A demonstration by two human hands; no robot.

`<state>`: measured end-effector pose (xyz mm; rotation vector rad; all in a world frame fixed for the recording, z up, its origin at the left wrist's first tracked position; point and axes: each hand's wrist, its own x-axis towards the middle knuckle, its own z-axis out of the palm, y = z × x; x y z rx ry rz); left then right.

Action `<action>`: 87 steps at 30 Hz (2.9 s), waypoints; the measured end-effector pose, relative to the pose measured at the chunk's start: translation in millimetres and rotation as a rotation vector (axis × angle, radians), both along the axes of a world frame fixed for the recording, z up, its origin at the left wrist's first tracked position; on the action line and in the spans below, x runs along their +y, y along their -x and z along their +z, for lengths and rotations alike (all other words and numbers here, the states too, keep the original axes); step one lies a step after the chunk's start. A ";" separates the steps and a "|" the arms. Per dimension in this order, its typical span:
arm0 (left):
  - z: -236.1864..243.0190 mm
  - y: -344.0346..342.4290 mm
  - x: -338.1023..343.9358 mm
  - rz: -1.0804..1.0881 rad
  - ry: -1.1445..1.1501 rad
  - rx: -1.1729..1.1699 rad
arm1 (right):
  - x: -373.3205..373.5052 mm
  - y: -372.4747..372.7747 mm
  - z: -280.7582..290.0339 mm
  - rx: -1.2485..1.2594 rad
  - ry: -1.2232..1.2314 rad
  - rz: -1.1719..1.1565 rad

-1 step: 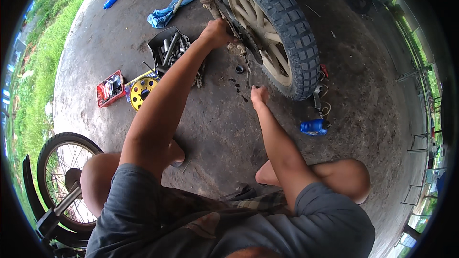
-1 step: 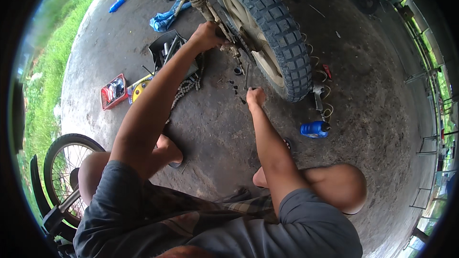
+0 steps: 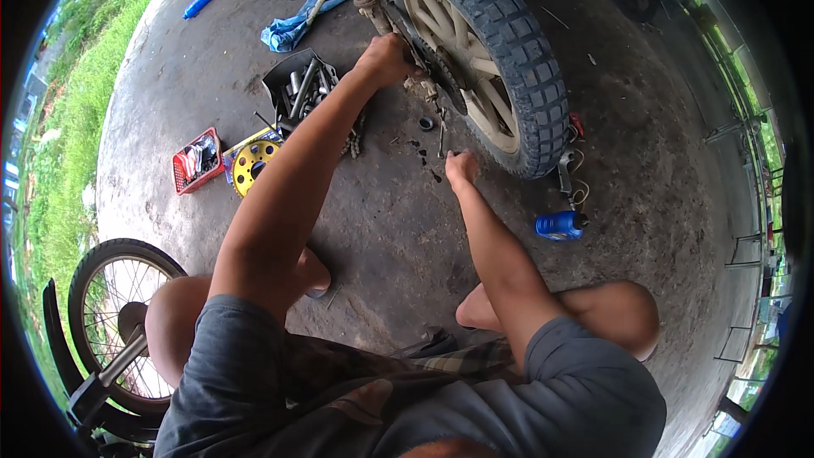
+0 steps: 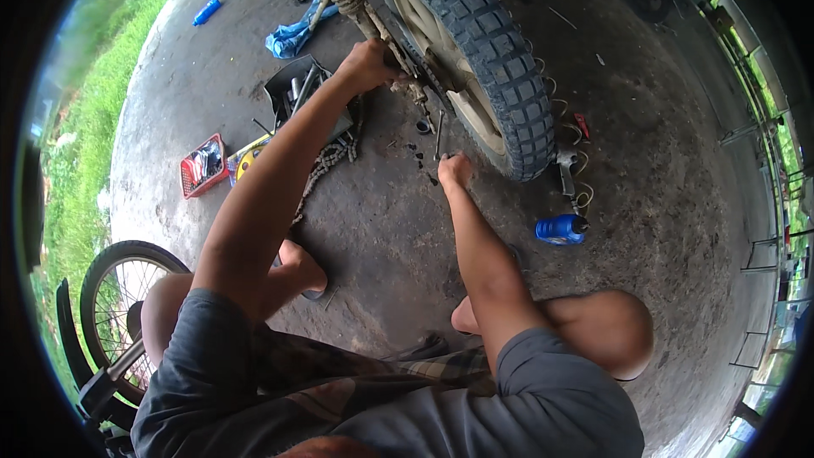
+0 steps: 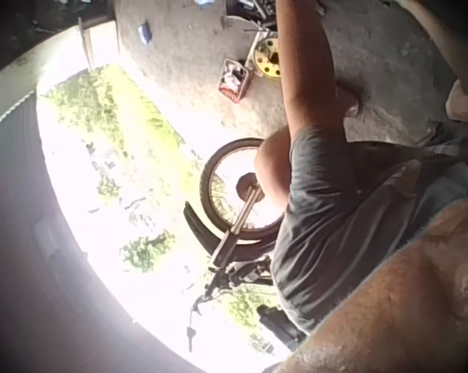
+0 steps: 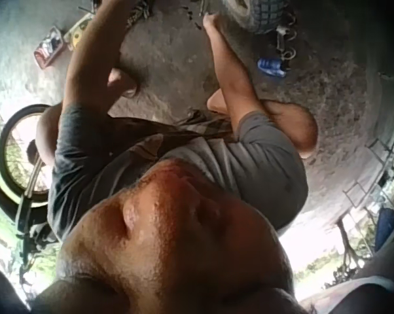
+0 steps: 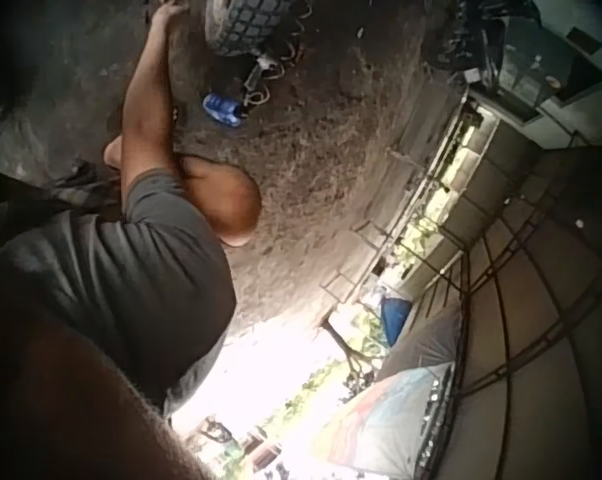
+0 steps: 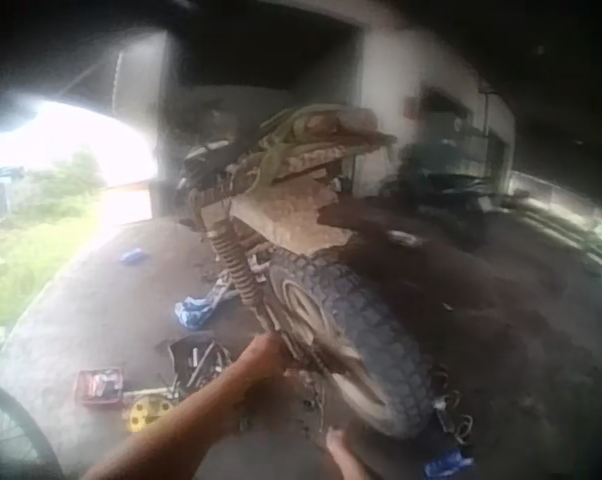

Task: Repairing a motorcycle rear wheel and sprocket assembly using a hammer and wrenches.

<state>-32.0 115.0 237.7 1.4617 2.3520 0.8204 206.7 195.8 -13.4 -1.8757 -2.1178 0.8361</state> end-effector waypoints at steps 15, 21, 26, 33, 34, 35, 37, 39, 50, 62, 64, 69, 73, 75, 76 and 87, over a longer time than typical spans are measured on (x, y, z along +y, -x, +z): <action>-17.4 8.7 8.8 -0.066 0.009 0.152 | 29.1 62.1 -48.8 -0.154 0.059 0.283; -15.3 4.7 1.9 -0.056 -0.029 0.024 | -48.8 4.7 -26.7 0.512 0.500 -0.047; -24.6 -6.7 -13.0 0.008 -0.225 -0.032 | -99.3 -16.2 27.5 1.035 0.081 -0.304; -34.0 -13.8 -19.9 0.041 -0.241 -0.161 | -44.5 -5.6 111.0 1.317 -0.423 -0.248; -34.7 -14.1 -19.9 0.048 -0.242 -0.168 | -41.1 -1.6 114.9 1.398 -0.331 -0.230; -35.4 -14.1 -19.7 0.045 -0.258 -0.154 | -40.0 0.8 117.4 1.477 -0.236 -0.211; -36.8 -13.5 -19.3 0.051 -0.254 -0.136 | -42.2 5.3 120.6 1.517 -0.234 -0.294; -38.1 -12.3 -18.8 0.053 -0.252 -0.152 | -45.3 8.0 123.5 1.557 -0.220 -0.343; -40.2 -11.7 -20.6 0.049 -0.275 -0.167 | -24.0 10.5 95.2 1.745 0.178 -0.634; -41.8 -12.7 -20.5 0.044 -0.323 -0.122 | -63.2 23.4 142.9 0.988 -0.403 0.063; -43.3 -12.0 -19.9 0.046 -0.321 -0.130 | -77.7 43.6 148.1 0.932 -0.793 0.458; -44.4 -9.9 -19.4 0.054 -0.290 -0.164 | -111.6 58.0 106.2 0.518 0.112 0.479; -43.6 -10.4 -20.8 0.062 -0.296 -0.236 | -60.3 23.1 61.3 1.509 1.038 -0.244; -43.2 -11.8 -21.6 0.054 -0.338 -0.122 | -28.1 11.9 54.3 1.947 1.096 -0.397; -43.0 -12.7 -22.1 0.055 -0.328 -0.075 | -16.6 8.4 56.6 2.091 1.078 -0.336; -44.7 -16.9 -23.3 0.074 -0.360 -0.199 | -91.8 38.6 124.9 0.802 -0.534 0.619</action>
